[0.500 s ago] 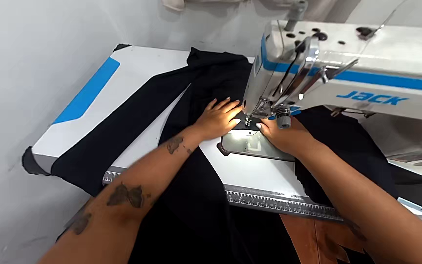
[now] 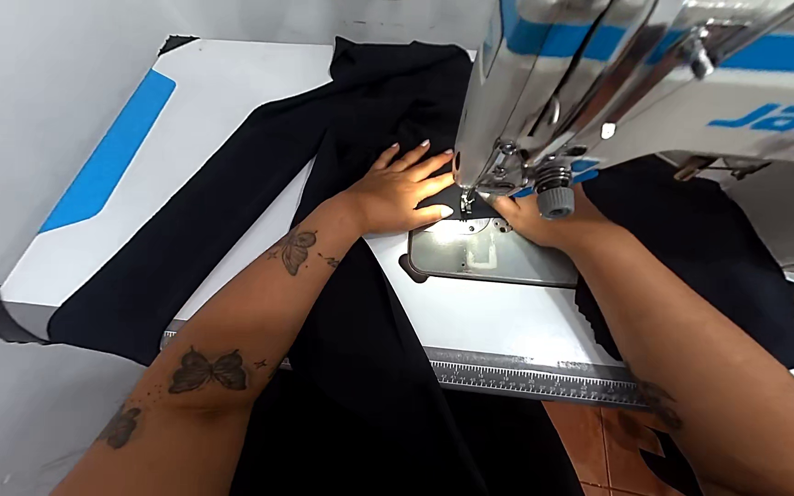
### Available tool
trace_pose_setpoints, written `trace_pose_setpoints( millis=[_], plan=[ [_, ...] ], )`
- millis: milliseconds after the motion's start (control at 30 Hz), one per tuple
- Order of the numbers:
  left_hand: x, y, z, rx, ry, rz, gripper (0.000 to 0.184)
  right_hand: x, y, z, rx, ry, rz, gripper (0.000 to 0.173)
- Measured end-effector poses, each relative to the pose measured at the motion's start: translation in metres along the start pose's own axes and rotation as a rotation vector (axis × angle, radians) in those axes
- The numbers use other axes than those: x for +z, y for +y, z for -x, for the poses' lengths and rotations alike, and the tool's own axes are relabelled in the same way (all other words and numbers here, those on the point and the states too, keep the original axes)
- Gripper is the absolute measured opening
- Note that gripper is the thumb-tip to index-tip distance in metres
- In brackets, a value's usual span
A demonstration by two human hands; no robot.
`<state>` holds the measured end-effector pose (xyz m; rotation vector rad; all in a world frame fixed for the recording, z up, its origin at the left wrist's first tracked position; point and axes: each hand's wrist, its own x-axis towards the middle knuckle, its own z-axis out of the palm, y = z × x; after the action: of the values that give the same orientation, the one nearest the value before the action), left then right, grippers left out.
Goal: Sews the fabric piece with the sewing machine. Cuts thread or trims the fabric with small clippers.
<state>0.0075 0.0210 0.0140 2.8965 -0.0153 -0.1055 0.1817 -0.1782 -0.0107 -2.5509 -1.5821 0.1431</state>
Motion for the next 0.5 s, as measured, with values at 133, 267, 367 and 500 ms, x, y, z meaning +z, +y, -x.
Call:
trace_pose_setpoints(
  millis=[133,267,367,500],
  plan=[
    [-0.003,0.002,0.000,-0.030,-0.045,0.006,0.061,0.001,0.002,0.001,-0.016,-0.020,-0.002,0.071],
    [-0.004,0.001,0.000,-0.049,-0.055,0.004,0.063,-0.008,-0.008,0.008,0.025,-0.045,-0.003,0.073],
    [-0.004,-0.001,-0.002,-0.047,-0.064,0.004,0.064,0.000,-0.008,0.008,0.053,-0.020,0.006,0.077],
    [-0.004,-0.001,-0.002,-0.050,-0.068,0.002,0.064,0.004,-0.004,0.006,0.069,-0.030,-0.013,0.080]
  ],
)
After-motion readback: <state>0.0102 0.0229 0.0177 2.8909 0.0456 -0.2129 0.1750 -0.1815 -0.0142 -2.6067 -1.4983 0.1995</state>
